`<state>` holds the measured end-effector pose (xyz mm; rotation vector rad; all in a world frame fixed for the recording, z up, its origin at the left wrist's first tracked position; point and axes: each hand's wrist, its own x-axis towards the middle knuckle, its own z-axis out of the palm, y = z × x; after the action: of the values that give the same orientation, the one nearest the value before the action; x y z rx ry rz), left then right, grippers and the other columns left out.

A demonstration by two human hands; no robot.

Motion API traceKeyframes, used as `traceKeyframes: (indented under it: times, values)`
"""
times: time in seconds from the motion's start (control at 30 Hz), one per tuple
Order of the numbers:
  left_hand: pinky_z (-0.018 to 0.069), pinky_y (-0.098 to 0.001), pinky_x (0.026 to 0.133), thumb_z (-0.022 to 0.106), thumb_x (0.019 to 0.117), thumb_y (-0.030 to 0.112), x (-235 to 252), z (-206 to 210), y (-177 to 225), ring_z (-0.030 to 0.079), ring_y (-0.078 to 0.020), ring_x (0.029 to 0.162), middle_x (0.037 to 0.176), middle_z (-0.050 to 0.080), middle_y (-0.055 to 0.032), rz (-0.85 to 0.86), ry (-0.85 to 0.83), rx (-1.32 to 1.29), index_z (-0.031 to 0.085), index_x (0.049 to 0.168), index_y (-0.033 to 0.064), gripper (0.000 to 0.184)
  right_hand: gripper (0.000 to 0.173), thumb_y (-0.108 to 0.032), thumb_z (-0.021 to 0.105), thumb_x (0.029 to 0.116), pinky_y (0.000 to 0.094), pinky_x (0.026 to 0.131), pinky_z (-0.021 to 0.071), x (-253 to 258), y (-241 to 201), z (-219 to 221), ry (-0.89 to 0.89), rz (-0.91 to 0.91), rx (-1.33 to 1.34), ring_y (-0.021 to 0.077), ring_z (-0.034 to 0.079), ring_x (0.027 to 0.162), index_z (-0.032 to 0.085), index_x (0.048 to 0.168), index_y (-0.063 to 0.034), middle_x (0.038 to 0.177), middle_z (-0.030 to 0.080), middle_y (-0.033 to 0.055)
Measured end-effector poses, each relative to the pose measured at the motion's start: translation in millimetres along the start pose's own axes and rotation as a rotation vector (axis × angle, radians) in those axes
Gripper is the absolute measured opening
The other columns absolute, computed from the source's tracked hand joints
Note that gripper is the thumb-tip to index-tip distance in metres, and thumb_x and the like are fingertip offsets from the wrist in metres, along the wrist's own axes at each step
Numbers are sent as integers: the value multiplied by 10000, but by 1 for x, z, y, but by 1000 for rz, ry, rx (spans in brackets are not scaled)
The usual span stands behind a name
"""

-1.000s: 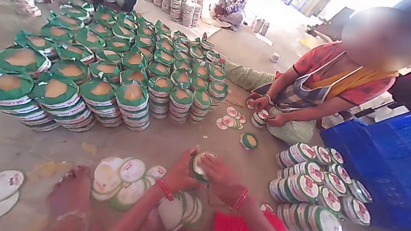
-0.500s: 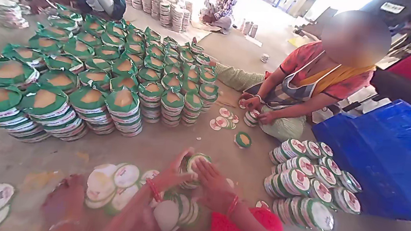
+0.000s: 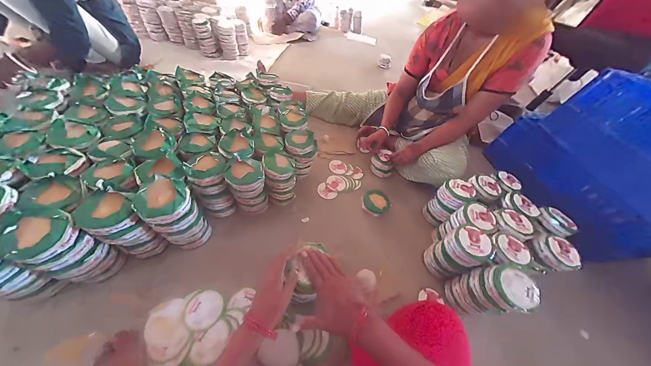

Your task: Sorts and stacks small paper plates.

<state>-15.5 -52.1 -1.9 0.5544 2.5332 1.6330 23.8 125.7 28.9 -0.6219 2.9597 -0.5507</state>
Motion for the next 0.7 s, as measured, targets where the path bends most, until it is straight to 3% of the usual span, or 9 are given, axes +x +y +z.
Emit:
traceKeyframes:
  times: [0.13,0.27,0.33,0.4,0.47,0.5,0.57,0.63,0.7]
  values:
    - [438,-468,1122,431,1017,111,3,3,3,567,-320,1320,1424,576,-218,36,49,149,499,1449,-41,463,1248,-801,670,740,444,1281,162,7,-3,5,12,83,11,258,237,1563,226,1620,-36,1672,285,147]
    - [481,-536,1062,441,986,95,6,5,9,621,-404,1242,1381,603,-260,81,60,288,492,1463,-61,504,1151,-757,604,840,451,1290,102,4,0,-2,-23,44,126,262,166,1583,185,1628,-31,1697,205,157]
    - [477,-537,1068,423,1004,134,7,3,12,618,-402,1244,1377,602,-266,54,39,307,482,1470,-57,507,1020,-655,592,912,477,1287,127,-1,5,-7,75,31,317,285,209,1572,218,1619,-23,1679,258,166]
    - [452,-544,1095,417,1023,159,8,-2,14,588,-420,1274,1398,569,-289,18,-8,298,427,1506,-56,529,861,-442,595,971,535,1270,171,-9,4,-8,245,122,495,337,239,1557,227,1612,0,1670,262,196]
    - [396,-574,1135,521,997,295,10,-9,15,511,-462,1343,1459,502,-315,1,-53,278,360,1538,-66,670,780,-353,527,1000,503,1266,227,-14,9,8,428,236,675,324,258,1552,215,1606,25,1673,238,210]
    - [358,-589,1158,613,938,429,10,-11,18,462,-468,1382,1497,466,-306,-12,-61,299,313,1560,-61,847,753,-330,484,1018,454,1262,258,-15,10,16,487,278,804,284,269,1550,187,1611,27,1679,225,202]
    - [300,-624,1179,812,699,589,12,-9,22,402,-475,1427,1545,429,-270,47,-16,385,216,1593,-50,1250,697,-282,409,1060,396,1239,317,-16,9,30,522,320,1040,245,324,1527,131,1616,32,1663,258,215]
    - [296,-620,1188,949,506,533,17,-5,25,419,-457,1422,1539,458,-231,99,9,438,162,1611,-22,1465,680,-289,386,1069,392,1213,347,-12,5,36,496,328,1146,253,385,1490,145,1607,50,1626,319,250]
    - [392,-594,1131,1004,443,411,23,-1,25,512,-444,1336,1471,509,-261,86,11,372,121,1614,-11,1526,677,-300,393,1066,397,1223,328,-10,4,37,480,317,1162,262,389,1487,183,1596,66,1608,349,258]
